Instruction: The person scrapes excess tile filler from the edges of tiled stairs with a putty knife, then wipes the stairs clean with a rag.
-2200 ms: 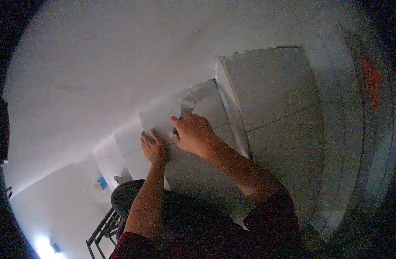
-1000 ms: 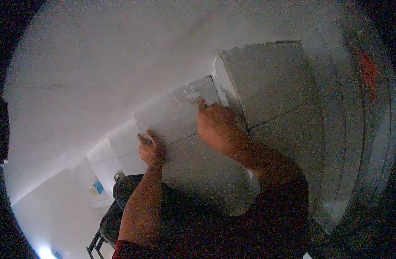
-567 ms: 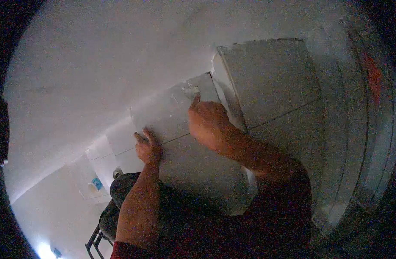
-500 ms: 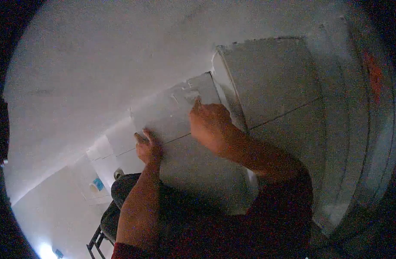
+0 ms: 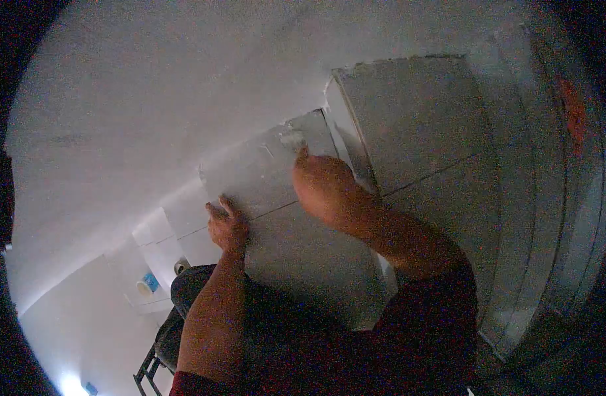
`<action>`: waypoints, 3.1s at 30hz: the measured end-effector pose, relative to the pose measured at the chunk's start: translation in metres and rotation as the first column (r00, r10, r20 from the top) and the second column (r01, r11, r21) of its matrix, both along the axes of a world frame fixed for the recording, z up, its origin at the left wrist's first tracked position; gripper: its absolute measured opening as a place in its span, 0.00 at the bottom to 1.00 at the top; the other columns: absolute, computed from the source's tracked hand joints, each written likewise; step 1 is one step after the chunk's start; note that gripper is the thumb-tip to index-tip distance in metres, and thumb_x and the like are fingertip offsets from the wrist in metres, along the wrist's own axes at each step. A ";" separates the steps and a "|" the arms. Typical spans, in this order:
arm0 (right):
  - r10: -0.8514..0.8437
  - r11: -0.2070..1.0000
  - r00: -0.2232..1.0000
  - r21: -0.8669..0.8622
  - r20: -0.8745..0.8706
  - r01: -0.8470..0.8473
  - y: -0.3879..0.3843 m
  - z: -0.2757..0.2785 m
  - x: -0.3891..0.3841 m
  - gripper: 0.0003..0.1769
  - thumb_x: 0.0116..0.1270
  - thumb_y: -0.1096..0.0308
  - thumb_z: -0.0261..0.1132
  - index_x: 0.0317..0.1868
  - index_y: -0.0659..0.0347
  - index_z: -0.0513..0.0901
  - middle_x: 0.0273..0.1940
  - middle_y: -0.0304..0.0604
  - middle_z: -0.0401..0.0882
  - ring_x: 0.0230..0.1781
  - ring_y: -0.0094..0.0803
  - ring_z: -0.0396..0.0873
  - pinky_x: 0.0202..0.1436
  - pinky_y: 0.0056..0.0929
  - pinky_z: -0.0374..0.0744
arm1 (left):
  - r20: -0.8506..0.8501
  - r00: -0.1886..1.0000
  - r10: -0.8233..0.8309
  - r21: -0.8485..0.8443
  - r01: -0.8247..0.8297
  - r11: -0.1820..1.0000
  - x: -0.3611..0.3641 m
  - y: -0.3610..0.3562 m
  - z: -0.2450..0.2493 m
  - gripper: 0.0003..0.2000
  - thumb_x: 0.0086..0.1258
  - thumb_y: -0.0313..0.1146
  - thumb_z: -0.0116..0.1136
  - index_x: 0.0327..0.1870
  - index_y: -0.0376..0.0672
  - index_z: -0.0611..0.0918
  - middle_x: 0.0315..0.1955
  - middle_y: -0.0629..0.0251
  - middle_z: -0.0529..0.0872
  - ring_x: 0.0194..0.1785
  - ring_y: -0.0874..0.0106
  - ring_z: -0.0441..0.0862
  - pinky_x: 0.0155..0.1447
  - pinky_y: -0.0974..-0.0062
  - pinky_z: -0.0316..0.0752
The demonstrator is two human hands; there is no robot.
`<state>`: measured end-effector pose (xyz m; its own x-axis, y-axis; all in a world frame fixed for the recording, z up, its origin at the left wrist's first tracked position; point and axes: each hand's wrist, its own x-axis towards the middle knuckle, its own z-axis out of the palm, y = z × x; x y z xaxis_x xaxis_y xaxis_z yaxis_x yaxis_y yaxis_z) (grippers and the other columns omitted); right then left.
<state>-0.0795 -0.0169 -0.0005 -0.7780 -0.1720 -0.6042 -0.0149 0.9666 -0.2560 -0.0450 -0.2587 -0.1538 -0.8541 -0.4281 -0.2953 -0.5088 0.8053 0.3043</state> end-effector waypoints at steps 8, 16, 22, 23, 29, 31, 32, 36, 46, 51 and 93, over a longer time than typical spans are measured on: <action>-0.036 0.999 0.991 0.004 0.132 0.036 0.004 0.006 -0.009 0.38 0.69 0.72 0.55 0.73 0.86 0.53 0.35 0.64 0.84 0.36 0.53 0.86 0.44 0.47 0.84 | -0.010 1.000 -0.005 0.041 0.006 0.999 0.001 -0.004 -0.008 0.37 0.79 0.60 0.41 0.68 0.28 0.71 0.48 0.34 0.85 0.53 0.39 0.83 0.59 0.48 0.75; -0.007 0.999 0.998 -0.038 0.060 0.009 0.002 0.003 -0.013 0.37 0.70 0.73 0.56 0.74 0.85 0.54 0.37 0.65 0.84 0.38 0.52 0.86 0.44 0.48 0.84 | 0.023 1.000 0.018 0.038 -0.019 0.999 -0.003 0.002 0.009 0.37 0.79 0.59 0.42 0.69 0.28 0.69 0.47 0.34 0.85 0.52 0.41 0.84 0.57 0.47 0.76; -0.084 0.995 0.986 -0.033 0.144 0.089 -0.003 0.004 -0.005 0.37 0.71 0.73 0.56 0.74 0.85 0.54 0.37 0.64 0.84 0.38 0.52 0.86 0.44 0.47 0.85 | 0.067 0.998 0.012 0.041 -0.015 0.999 -0.004 0.004 0.019 0.36 0.79 0.58 0.41 0.70 0.29 0.69 0.47 0.35 0.86 0.53 0.42 0.84 0.58 0.49 0.76; -0.104 0.992 0.990 -0.066 0.093 0.110 0.004 0.004 -0.011 0.35 0.72 0.72 0.56 0.73 0.85 0.56 0.37 0.65 0.84 0.38 0.52 0.86 0.45 0.47 0.85 | 0.073 0.997 0.011 0.062 -0.015 0.998 -0.006 0.004 0.019 0.36 0.79 0.59 0.40 0.70 0.29 0.69 0.49 0.35 0.85 0.54 0.41 0.83 0.59 0.49 0.76; -0.109 0.993 0.988 -0.052 -0.105 0.104 0.006 -0.012 0.010 0.30 0.75 0.68 0.56 0.71 0.79 0.64 0.39 0.64 0.85 0.39 0.53 0.86 0.47 0.49 0.84 | -0.007 1.000 0.013 0.051 -0.012 0.999 -0.002 -0.001 0.008 0.37 0.79 0.58 0.42 0.70 0.28 0.70 0.51 0.32 0.84 0.54 0.39 0.83 0.61 0.48 0.74; -0.093 0.995 0.986 -0.046 -0.138 0.087 0.007 -0.008 0.009 0.30 0.76 0.66 0.57 0.71 0.76 0.66 0.39 0.63 0.85 0.39 0.53 0.86 0.46 0.50 0.84 | -0.030 0.999 0.013 0.064 -0.011 0.998 0.002 -0.002 0.007 0.37 0.79 0.58 0.42 0.70 0.27 0.70 0.51 0.33 0.84 0.54 0.40 0.83 0.61 0.49 0.75; -0.138 0.990 0.983 -0.016 -0.120 0.137 0.012 -0.003 0.001 0.29 0.76 0.65 0.57 0.71 0.74 0.67 0.38 0.62 0.85 0.39 0.53 0.87 0.46 0.51 0.85 | -0.061 0.998 0.012 0.078 -0.007 0.997 0.001 -0.001 0.006 0.37 0.79 0.58 0.43 0.69 0.27 0.70 0.51 0.33 0.84 0.54 0.40 0.83 0.61 0.49 0.75; -0.083 0.993 0.991 0.071 -0.106 0.091 0.010 0.013 -0.002 0.27 0.77 0.62 0.56 0.70 0.71 0.70 0.36 0.60 0.86 0.37 0.52 0.87 0.45 0.50 0.85 | 0.037 0.999 0.033 0.114 -0.037 0.993 -0.004 0.001 0.017 0.37 0.79 0.58 0.43 0.68 0.26 0.71 0.49 0.33 0.85 0.53 0.40 0.83 0.59 0.49 0.75; -0.027 1.000 0.970 0.003 -0.243 0.029 0.001 0.016 0.001 0.28 0.74 0.65 0.58 0.69 0.74 0.70 0.33 0.58 0.86 0.31 0.49 0.87 0.39 0.48 0.86 | -0.027 0.999 0.029 0.082 -0.027 0.996 0.000 0.002 0.012 0.36 0.79 0.58 0.42 0.68 0.28 0.71 0.46 0.34 0.85 0.50 0.38 0.83 0.56 0.47 0.76; 0.022 0.997 0.975 0.076 -0.223 -0.005 0.003 0.011 0.006 0.31 0.73 0.68 0.58 0.72 0.76 0.65 0.31 0.58 0.84 0.30 0.48 0.87 0.38 0.45 0.86 | -0.010 1.000 0.019 0.043 -0.019 0.999 0.002 -0.001 0.003 0.35 0.79 0.58 0.42 0.68 0.29 0.69 0.47 0.34 0.85 0.50 0.38 0.83 0.56 0.46 0.76; 0.093 0.995 0.991 0.017 0.094 -0.095 0.010 0.009 0.013 0.42 0.73 0.73 0.55 0.79 0.75 0.43 0.34 0.65 0.82 0.35 0.54 0.85 0.42 0.48 0.83 | -0.031 0.999 -0.010 0.022 0.011 1.000 0.000 0.001 0.010 0.34 0.79 0.56 0.43 0.64 0.25 0.71 0.44 0.35 0.86 0.47 0.39 0.85 0.53 0.47 0.78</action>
<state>-0.0666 -0.0068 0.0082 -0.6993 -0.2281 -0.6774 -0.0828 0.9672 -0.2402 -0.0452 -0.2573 -0.1433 -0.8673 -0.4126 -0.2784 -0.4905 0.8036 0.3372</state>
